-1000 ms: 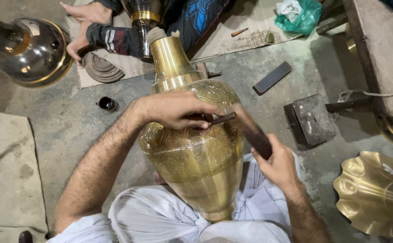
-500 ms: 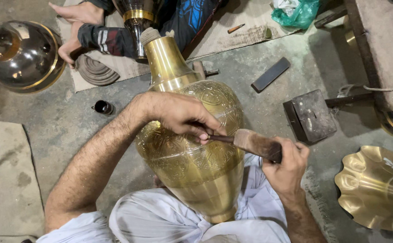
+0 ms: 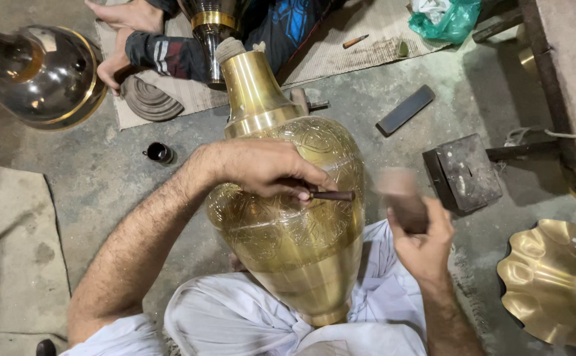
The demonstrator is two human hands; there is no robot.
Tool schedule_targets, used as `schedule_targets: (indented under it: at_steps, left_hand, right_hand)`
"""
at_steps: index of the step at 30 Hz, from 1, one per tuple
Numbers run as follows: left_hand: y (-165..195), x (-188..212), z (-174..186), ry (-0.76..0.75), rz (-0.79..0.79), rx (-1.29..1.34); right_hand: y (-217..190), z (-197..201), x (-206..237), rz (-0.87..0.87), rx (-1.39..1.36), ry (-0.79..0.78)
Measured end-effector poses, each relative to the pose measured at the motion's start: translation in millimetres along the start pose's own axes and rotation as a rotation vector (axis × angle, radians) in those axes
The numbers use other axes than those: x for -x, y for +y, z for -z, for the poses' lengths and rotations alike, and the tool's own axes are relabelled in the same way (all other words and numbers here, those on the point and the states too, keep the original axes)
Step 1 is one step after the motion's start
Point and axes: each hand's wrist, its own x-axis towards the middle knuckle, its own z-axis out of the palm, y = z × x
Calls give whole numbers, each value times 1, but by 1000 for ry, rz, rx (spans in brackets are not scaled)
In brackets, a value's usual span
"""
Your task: The person sits cross-legged on the floor holding a large engraved brass vase between their legs. They hold a small chisel against the vase surface with one hand and strike it with a wooden mallet held in the other hand, working the engraved pattern across the vase body.
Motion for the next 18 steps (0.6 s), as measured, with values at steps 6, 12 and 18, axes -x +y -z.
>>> schedule_targets:
  at_steps: [6, 12, 18]
  left_hand:
    - [0, 8, 0, 83, -6, -32]
    - [-1, 14, -3, 157, 48, 32]
    - [-1, 20, -5, 272, 19, 25]
  right_hand:
    - [-14, 5, -18, 42, 98, -58]
    - [-28, 16, -53, 237, 218, -120]
    - [-36, 19, -75, 208, 222, -209]
